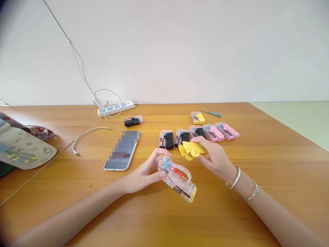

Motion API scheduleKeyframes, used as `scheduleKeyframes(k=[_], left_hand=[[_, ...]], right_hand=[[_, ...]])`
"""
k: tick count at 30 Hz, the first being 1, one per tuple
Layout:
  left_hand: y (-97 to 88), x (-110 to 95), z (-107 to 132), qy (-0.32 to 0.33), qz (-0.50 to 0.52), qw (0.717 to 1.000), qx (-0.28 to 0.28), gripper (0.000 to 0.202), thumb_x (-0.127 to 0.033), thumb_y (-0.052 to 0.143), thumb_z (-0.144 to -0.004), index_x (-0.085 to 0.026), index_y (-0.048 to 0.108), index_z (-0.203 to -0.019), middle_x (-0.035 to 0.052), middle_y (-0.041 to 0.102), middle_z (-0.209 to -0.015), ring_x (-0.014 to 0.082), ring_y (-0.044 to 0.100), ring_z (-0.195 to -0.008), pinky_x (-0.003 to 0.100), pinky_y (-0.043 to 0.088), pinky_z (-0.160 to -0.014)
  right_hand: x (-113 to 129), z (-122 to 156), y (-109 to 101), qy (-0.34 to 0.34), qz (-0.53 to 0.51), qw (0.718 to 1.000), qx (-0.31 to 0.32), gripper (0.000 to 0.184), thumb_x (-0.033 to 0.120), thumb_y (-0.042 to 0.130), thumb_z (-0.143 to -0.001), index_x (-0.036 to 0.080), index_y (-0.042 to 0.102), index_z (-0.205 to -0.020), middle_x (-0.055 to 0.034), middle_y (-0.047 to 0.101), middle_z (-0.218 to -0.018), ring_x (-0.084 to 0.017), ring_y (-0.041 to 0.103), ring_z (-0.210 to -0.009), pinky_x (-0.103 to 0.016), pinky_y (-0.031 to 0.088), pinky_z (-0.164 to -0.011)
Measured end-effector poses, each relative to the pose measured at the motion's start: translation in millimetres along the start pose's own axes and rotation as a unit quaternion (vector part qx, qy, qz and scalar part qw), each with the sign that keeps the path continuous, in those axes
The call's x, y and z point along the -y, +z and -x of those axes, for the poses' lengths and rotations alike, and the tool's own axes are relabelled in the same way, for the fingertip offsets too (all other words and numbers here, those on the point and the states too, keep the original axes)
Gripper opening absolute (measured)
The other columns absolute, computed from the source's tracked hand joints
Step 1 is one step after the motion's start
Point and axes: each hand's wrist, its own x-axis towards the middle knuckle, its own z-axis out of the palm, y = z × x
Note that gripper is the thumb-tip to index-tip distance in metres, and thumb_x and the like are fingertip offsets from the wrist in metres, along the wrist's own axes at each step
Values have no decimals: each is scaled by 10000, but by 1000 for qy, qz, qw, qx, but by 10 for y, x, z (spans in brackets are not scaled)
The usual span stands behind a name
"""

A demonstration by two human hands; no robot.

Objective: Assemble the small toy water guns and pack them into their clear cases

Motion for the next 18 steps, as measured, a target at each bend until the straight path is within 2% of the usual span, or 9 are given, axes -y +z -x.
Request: scheduleKeyframes(k=[2, 4, 7, 9, 11, 14, 18], left_hand=[[-13, 10, -6, -11, -70, 997, 0, 241, -294, 486, -906, -254, 411, -1131, 21, 571, -991, 136, 550, -837, 248, 446, -715], [-15, 25, -15, -15, -189, 982, 7, 204, -323, 437, -923, -244, 490, -1103, 10, 613, -911, 131, 546, -733, 263, 424, -693], [5, 43, -29, -7, -386, 922, 15, 213, -306, 420, -927, -255, 624, -961, -23, 616, -709, 143, 514, -698, 301, 364, -752], [22, 50, -39, -7, -457, 889, 17, 228, -291, 433, -919, -274, 660, -925, -26, 597, -644, 158, 501, -722, 305, 343, -753], [32, 58, -49, -2, -490, 872, 6, 215, -290, 461, -903, -288, 676, -923, -18, 608, -684, 165, 495, -752, 304, 341, -751], [31, 81, -62, 11, -507, 862, -14, 180, -286, 512, -872, -299, 691, -892, -8, 622, -821, 172, 491, -817, 307, 348, -776], [23, 125, -68, 6, -515, 857, -37, 137, -296, 533, -852, -270, 665, -876, -3, 611, -809, 187, 492, -818, 319, 368, -760]], right_hand=[[-12, -2, -12, 34, -4, 999, -7, 191, 364, 394, -892, 230, 488, -992, -29, 640, -865, -182, 609, -686, -279, 463, -579], [7, 1, 3, 48, 4, 999, 2, 180, 366, 411, -882, 232, 499, -964, -20, 645, -845, -177, 606, -669, -279, 460, -577], [65, 12, 64, 23, 44, 999, 18, 143, 318, 444, -851, 225, 513, -935, -22, 663, -845, -184, 622, -698, -284, 460, -596], [102, 21, 107, -4, 71, 997, 28, 139, 277, 469, -825, 218, 528, -936, -30, 672, -856, -192, 636, -730, -281, 459, -596], [131, 29, 136, -22, 81, 996, 39, 150, 251, 489, -810, 213, 543, -946, -33, 673, -858, -191, 639, -743, -274, 457, -589], [162, 34, 154, -35, 76, 995, 49, 149, 247, 521, -807, 213, 556, -947, -23, 665, -834, -178, 632, -721, -263, 452, -572], [183, 40, 162, -43, 63, 996, 43, 166, 262, 556, -811, 220, 538, -970, -11, 664, -857, -169, 639, -757, -256, 466, -607]])
